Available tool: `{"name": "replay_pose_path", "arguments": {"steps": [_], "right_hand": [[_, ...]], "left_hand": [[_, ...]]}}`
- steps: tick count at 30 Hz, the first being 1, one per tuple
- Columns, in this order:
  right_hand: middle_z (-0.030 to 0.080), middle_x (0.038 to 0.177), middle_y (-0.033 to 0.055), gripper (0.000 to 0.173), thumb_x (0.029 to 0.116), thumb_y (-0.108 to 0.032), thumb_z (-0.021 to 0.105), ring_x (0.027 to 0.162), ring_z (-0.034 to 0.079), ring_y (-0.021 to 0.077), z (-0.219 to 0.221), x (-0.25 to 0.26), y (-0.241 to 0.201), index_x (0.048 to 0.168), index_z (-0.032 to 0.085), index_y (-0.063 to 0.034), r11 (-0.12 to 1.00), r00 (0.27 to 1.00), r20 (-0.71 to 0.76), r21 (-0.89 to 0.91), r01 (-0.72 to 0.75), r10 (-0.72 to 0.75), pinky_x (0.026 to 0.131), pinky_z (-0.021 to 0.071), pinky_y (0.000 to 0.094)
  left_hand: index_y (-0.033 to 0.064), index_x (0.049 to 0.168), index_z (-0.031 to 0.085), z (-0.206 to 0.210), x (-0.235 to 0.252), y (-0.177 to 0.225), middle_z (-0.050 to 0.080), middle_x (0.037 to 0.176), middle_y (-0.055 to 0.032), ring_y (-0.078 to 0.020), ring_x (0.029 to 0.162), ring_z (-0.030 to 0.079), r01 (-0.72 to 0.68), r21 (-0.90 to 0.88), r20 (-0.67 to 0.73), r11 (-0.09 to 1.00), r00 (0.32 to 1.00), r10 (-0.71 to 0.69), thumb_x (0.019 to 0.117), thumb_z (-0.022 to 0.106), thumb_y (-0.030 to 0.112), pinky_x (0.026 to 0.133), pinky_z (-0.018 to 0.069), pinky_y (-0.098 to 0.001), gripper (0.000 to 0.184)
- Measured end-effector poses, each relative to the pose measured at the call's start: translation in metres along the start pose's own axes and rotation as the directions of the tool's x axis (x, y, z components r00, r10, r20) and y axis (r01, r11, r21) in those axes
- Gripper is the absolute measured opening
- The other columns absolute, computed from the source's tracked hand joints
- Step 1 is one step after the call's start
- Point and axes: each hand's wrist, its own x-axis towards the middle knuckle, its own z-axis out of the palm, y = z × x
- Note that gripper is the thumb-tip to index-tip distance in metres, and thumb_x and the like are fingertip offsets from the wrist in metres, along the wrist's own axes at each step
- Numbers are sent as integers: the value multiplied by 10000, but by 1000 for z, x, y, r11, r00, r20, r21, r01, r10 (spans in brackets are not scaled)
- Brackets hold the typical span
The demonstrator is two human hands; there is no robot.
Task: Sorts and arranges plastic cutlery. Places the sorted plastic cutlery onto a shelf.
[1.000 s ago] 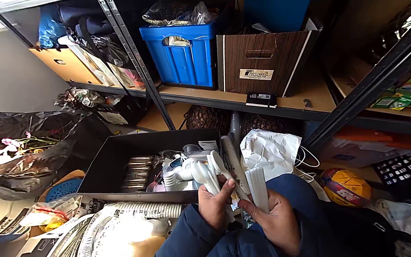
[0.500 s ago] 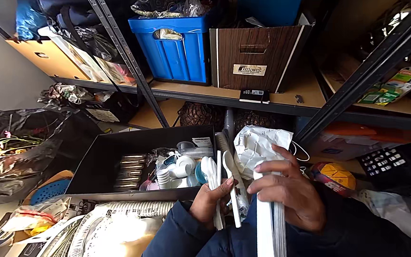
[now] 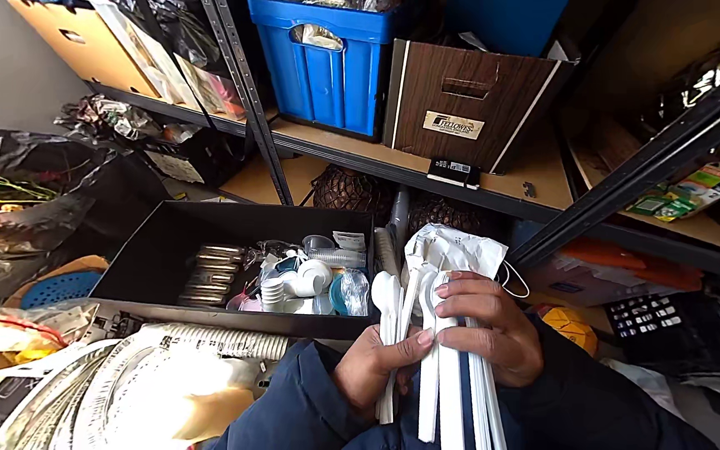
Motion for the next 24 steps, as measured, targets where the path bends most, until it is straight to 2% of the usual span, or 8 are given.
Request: {"name": "replay_pose_path", "arguments": {"steps": [6, 8, 12, 21, 24], "right_hand": [[680, 1209, 48, 137, 1009, -82, 611, 1279, 596, 251, -7, 3, 2, 1084, 700, -154, 994, 999, 37, 107, -16, 12, 1135, 481, 491], [704, 1184, 46, 133, 1014, -84, 603, 1272, 606, 253, -8, 5, 4, 1077, 700, -150, 986, 998, 58, 166, -27, 18, 1136, 477, 497], [697, 1228, 61, 163, 989, -68, 646, 1270, 616, 260, -8, 4, 7, 1099, 720, -163, 962, 996, 68, 263, -76, 60, 1132, 479, 533], [706, 1232, 61, 163, 980, -71, 658, 1281, 611, 280, -11, 4, 8, 1092, 738, -156, 957, 995, 75, 276, -86, 68, 1125, 494, 507], [718, 1210, 58, 132, 990, -81, 648, 1281, 612, 281, -13, 8, 6, 1066, 739, -139, 961, 992, 98, 257, -101, 78, 1124, 501, 477]], "left_hand": [[123, 839, 693, 4, -2, 2, 597, 605, 35, -33, 492, 550, 10, 5, -19, 1000, 1000, -10, 903, 766, 268, 494, 498, -200, 175], [139, 853, 683, 4, -2, 0, 597, 614, 43, -29, 502, 554, 41, -14, 10, 999, 999, -41, 915, 747, 279, 502, 500, -193, 166], [137, 880, 694, 4, -2, -3, 599, 614, 40, -28, 499, 554, 66, -55, 25, 996, 998, -65, 925, 734, 296, 502, 502, -194, 170], [125, 887, 690, 5, -1, -5, 585, 605, 38, -37, 505, 552, 22, -102, 26, 995, 999, -20, 928, 740, 297, 515, 503, -201, 184], [121, 886, 688, 6, -1, -8, 589, 608, 36, -34, 506, 555, -46, -87, 14, 995, 999, 47, 926, 744, 296, 510, 500, -199, 188]]}}
